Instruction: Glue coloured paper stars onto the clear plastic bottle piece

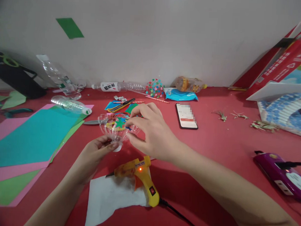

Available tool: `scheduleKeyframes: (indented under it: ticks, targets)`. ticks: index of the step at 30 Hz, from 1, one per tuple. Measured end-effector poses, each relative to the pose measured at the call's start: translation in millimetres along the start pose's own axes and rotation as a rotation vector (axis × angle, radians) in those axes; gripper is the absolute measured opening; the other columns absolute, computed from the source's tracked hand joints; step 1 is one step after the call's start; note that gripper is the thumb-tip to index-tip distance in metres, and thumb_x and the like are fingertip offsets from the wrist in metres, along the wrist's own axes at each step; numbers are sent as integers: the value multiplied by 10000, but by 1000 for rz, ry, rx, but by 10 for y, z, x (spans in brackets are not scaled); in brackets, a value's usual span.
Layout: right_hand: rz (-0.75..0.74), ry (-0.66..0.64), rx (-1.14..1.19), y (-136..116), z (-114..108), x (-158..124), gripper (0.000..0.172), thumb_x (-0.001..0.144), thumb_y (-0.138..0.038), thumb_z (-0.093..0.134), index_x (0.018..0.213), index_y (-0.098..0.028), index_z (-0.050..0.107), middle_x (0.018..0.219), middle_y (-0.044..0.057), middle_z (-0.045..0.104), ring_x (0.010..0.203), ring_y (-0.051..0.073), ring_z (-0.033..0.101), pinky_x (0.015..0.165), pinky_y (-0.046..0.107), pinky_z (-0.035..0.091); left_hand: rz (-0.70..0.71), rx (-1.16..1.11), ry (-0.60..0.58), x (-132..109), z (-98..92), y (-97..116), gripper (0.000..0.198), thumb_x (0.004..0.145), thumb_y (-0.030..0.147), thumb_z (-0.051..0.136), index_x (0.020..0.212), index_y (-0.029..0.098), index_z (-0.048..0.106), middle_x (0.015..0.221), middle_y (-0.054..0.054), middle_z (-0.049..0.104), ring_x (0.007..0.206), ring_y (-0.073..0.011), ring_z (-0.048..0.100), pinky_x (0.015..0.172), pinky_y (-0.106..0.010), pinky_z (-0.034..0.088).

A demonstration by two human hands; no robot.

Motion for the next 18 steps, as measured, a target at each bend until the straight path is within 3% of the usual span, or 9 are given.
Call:
scheduleKeyframes:
  ticks: [9, 18]
  targets:
    - [26, -8, 83, -19, 10, -18, 46, 851, -187, 604, 880, -219, 622, 1010, 45, 589, 986, 203, 529, 922, 408, 388, -1, 21, 16, -9, 6, 27, 415, 590, 470, 825, 850, 172, 698, 835, -48, 723, 800, -194, 655, 759, -283, 498]
    - [-12, 47, 9, -45, 51, -56, 85, 878, -166, 577, 908, -198, 650, 981, 56, 636, 955, 206, 535, 881, 407, 421, -10, 9, 21, -3, 22, 8, 417, 599, 452, 824, 877, 170, 693, 833, -30, 714, 792, -174, 641, 746, -260, 485]
Point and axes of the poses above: each hand's wrist, its own x-axis towards the middle knuckle, its own z-axis out of the palm, y = z × x, the point moved 3 cm from there along x, towards the middle knuckle
